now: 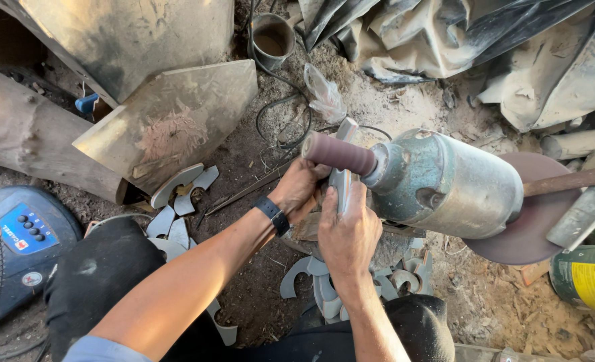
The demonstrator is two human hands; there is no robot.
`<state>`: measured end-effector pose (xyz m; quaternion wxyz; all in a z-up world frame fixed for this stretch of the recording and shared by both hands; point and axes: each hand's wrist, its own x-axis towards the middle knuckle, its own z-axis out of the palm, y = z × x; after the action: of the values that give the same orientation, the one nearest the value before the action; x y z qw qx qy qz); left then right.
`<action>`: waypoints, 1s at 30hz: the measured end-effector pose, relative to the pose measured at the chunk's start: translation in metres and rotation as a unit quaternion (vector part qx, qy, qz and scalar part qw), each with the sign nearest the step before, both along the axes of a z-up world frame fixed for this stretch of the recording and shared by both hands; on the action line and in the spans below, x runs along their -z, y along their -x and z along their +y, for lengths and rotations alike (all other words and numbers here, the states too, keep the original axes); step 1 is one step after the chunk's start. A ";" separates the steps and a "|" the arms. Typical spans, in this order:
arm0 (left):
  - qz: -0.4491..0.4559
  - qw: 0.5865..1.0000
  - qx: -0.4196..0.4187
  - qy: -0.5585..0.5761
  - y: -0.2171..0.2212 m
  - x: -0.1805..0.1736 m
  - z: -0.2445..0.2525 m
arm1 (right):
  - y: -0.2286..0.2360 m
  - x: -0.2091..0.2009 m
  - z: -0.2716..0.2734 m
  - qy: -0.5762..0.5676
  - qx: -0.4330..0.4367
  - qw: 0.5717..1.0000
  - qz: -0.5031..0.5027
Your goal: The person sits on the ground and uses a bench grinder to sand the edges of small, curved, light-grey plastic pieces. They handle the pieces one at a time, pressing them against the rotating sanding drum to smooth the edges.
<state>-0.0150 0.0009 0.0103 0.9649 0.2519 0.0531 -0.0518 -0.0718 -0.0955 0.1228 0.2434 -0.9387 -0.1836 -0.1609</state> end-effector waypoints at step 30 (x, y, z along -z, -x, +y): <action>-0.039 0.731 0.129 -0.669 0.059 -0.050 0.074 | -0.027 0.045 -0.062 -0.407 -0.028 0.792 0.455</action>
<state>-0.0740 0.0749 0.0601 0.5320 0.8386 0.0030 -0.1171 -0.0450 -0.1576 0.0780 0.6625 -0.7122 0.0043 0.2321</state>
